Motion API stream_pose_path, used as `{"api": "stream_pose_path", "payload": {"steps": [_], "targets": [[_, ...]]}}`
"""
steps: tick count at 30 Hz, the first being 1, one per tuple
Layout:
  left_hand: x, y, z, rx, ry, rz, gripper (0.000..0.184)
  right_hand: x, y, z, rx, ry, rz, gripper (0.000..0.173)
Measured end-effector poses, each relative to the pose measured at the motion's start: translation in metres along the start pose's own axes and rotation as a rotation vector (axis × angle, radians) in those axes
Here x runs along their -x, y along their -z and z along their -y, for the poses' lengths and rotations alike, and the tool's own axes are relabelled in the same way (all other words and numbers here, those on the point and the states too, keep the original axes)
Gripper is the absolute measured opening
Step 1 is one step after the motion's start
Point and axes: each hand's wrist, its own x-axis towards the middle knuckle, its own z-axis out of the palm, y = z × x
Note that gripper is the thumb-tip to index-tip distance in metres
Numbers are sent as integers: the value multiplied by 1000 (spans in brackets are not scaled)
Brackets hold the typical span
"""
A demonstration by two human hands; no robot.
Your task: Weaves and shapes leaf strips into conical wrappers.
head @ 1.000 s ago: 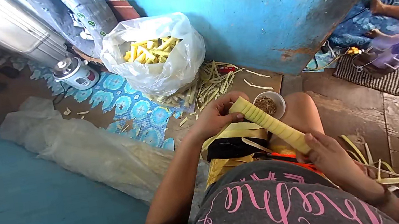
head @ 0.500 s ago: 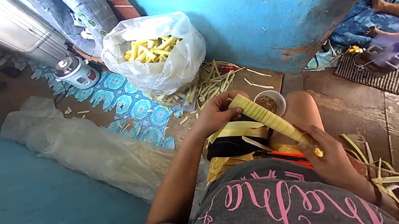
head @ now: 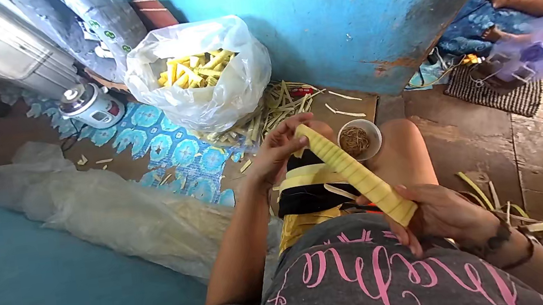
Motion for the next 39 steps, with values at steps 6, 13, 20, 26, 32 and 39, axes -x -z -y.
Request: {"api": "stream_pose_path", "payload": {"steps": [6,13,20,26,32,39], "targets": [[-7,-26,9,118,-12,218,15,-84,-33,26,-154,-118,-354,53],[6,3,22,158,19,103,13,-114,67,13,1163,34,-562,31],[14,5,10,252,-24,56,15,-132,117,17,1457,-310,-901,19],[16,-1,3,361,-55,74,16,-148,133,-4,1403,-432,-964,22],[19,-23,-4,462,-58,121,16,-114,110,12,1309,-114,-853,23],[14,-50,0,391,19,299,14,-79,68,33,1024,356,-690,15]]}}
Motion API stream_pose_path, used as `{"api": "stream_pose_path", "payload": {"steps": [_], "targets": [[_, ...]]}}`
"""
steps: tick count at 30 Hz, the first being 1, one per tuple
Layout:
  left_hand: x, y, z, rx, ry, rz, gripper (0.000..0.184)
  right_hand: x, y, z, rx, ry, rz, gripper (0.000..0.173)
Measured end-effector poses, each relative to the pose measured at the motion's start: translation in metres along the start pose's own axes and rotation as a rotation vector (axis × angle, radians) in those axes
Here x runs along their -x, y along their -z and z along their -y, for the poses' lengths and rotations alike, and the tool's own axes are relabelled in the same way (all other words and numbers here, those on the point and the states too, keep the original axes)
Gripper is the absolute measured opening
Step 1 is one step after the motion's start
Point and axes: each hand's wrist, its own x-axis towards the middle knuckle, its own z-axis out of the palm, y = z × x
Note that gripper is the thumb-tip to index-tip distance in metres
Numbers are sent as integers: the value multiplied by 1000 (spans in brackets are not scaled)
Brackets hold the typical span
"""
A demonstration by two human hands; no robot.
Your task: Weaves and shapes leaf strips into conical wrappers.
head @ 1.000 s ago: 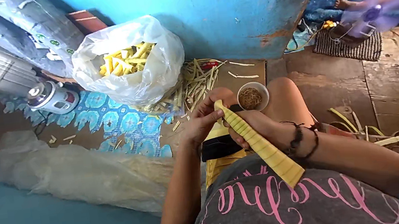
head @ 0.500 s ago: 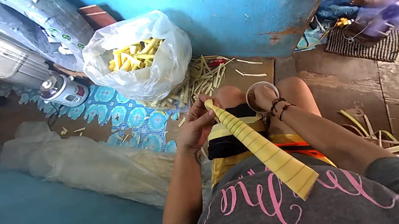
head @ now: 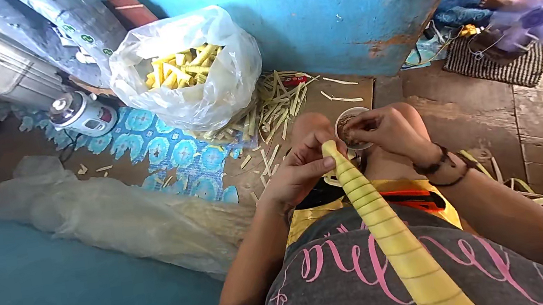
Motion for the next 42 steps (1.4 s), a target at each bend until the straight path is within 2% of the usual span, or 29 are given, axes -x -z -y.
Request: {"api": "stream_pose_path", "payload": {"steps": [3,4,7,10,13,16,22,28,35,39,40,42], "targets": [[-4,-3,3,-33,6,-6,16,21,4,46,-172,100,-29,33],[-4,-5,3,-36,1,-8,16,28,4,57,-228,148,-40,32],[-4,-9,1,-26,-10,-5,14,43,2,81,-434,273,-71,17],[-3,-10,-2,-38,3,-12,15,49,-2,89,-612,353,-33,13],[-2,-11,-3,-50,11,-13,18,48,-9,86,-500,440,-54,13],[-3,-11,-4,-51,27,32,16,47,-14,81,-394,425,-110,9],[-3,-11,-5,-59,53,78,18,47,-11,81,-297,430,-99,10],[-4,-16,-11,-183,68,82,18,48,-9,94,-101,445,-117,4],[-3,-21,-10,-262,89,74,18,51,-17,89,-83,462,-189,2],[-5,-14,-4,-284,123,0,17,48,-11,73,-183,388,-154,7],[-6,-12,-5,-333,107,-57,14,47,-7,63,-149,356,-127,10],[-4,-1,-14,-437,66,-173,14,51,2,35,104,228,2,21]]}}
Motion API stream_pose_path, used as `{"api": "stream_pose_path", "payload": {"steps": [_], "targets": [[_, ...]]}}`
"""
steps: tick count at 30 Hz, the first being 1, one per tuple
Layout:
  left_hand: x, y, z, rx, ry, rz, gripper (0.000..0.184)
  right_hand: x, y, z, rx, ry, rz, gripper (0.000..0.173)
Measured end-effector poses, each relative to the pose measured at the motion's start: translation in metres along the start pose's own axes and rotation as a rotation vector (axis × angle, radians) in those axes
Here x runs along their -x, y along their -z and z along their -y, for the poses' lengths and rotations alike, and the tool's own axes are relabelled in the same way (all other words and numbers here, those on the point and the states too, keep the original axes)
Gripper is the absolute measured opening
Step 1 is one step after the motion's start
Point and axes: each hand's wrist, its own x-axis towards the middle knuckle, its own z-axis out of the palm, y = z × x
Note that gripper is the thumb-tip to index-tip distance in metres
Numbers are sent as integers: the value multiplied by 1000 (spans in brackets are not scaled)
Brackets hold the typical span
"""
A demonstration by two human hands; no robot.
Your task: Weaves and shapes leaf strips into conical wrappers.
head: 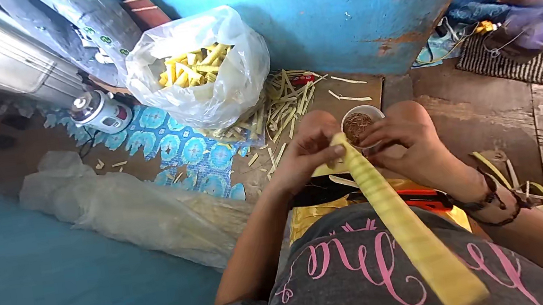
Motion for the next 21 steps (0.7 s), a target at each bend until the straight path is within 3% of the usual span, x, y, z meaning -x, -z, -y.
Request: {"api": "stream_pose_path", "payload": {"steps": [2,4,6,10,13,21], "targets": [[1,20,-5,-72,-15,-134,16,21,5,-29,236,-219,351,37],[2,39,-4,-116,-2,-269,12,43,1,-57,375,-355,640,43],[3,48,-1,-100,9,-372,11,53,-1,-66,402,-409,686,36],[-1,37,7,13,15,-576,11,49,10,-47,230,-409,505,36],[-10,20,15,70,16,-703,15,33,7,-35,256,-343,403,41],[-14,-22,12,189,93,-421,30,-5,-15,1,384,-1,-74,36]]}}
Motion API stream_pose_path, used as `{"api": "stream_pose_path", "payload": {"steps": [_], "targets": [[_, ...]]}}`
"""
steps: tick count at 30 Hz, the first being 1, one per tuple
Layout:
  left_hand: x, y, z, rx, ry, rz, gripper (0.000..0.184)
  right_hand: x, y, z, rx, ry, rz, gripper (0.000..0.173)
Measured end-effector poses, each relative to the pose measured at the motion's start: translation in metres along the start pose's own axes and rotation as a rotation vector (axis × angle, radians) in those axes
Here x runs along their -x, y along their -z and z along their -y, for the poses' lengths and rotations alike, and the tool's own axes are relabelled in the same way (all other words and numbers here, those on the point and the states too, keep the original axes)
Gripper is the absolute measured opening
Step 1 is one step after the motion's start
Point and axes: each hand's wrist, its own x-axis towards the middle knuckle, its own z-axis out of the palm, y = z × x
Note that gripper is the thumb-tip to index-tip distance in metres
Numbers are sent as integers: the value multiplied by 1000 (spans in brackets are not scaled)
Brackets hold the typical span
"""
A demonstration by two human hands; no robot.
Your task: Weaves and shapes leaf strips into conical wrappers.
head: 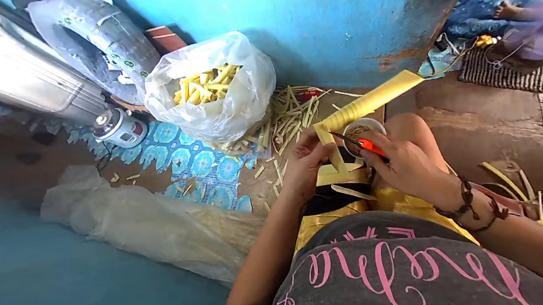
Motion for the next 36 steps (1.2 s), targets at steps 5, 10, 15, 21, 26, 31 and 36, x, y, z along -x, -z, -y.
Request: {"api": "stream_pose_path", "payload": {"steps": [5,10,15,21,26,31,36], "targets": [[11,-10,0,67,138,163,50,-12,-2,10,22,-40,85,24],[7,4,-7,-31,80,127,49,-1,-1,-8,-97,-24,144,33],[-27,96,-53,-112,-163,24,38,32,4,-39,-204,-128,421,35],[-70,203,-32,59,-181,-910,77,60,-2,-55,-165,-296,703,40],[-48,193,77,-394,97,-766,66,61,-7,-60,-129,-312,843,36],[-66,174,164,-312,453,-192,73,63,3,-63,-200,-364,843,34],[-59,76,95,-528,619,-50,43,85,16,-78,-411,-500,724,31]]}}
